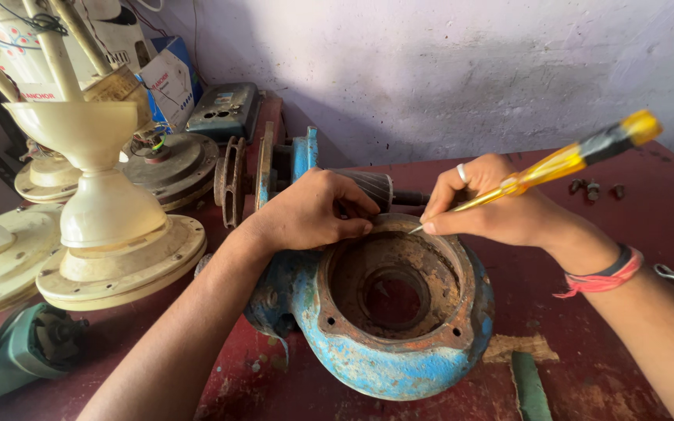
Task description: The person uses a screwdriver to scrape and clean the inner surface of a blue motor housing. They repeatedly scrape around the rim and interior, removing rust and debris from the component.
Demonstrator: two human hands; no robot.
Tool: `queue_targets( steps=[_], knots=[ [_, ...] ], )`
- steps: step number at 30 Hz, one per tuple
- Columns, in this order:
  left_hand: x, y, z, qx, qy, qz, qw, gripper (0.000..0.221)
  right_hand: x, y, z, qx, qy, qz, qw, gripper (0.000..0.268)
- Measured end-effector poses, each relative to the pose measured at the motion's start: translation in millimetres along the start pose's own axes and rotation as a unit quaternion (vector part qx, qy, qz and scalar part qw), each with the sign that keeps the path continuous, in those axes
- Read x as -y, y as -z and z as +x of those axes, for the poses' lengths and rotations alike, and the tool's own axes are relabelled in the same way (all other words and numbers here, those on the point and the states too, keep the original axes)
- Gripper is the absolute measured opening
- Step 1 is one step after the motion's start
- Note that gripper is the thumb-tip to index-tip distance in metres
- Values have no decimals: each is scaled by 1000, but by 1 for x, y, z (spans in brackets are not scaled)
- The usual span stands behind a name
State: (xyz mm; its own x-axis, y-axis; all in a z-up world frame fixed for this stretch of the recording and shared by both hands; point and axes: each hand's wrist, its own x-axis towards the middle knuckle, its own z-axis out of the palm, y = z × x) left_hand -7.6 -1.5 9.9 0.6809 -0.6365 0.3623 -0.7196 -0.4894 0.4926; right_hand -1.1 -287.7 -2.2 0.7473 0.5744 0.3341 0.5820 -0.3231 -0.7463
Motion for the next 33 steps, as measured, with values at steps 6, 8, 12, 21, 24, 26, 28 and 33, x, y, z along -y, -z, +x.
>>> queue_targets(
  steps=[6,8,12,21,24,26,28,33],
  knots=[
    [4,6,0,-185,58,-76,978,21,-3,0,10,-67,-21,86,994,22],
    [7,12,1,-270,14,-91,958,18,-1,-8,12,-64,-19,27,997,29],
    [19,36,-9,-357,132,-11,925,24,12,-19,6,2,-3,-133,991,35],
    [25,97,-39,-187,321,139,918,72,40,-17,11,51,-97,-195,975,37],
    [20,107,-49,-37,421,154,893,92,30,-12,17,37,-117,-227,966,40],
    [22,105,-54,110,423,220,872,98,13,-9,29,15,-85,-205,975,43],
    [28,97,-54,143,351,204,902,88,-11,-9,57,-8,-26,-150,988,52],
    [40,89,-51,106,352,148,918,113,-69,-30,112,90,42,-99,990,83]
  ],
)
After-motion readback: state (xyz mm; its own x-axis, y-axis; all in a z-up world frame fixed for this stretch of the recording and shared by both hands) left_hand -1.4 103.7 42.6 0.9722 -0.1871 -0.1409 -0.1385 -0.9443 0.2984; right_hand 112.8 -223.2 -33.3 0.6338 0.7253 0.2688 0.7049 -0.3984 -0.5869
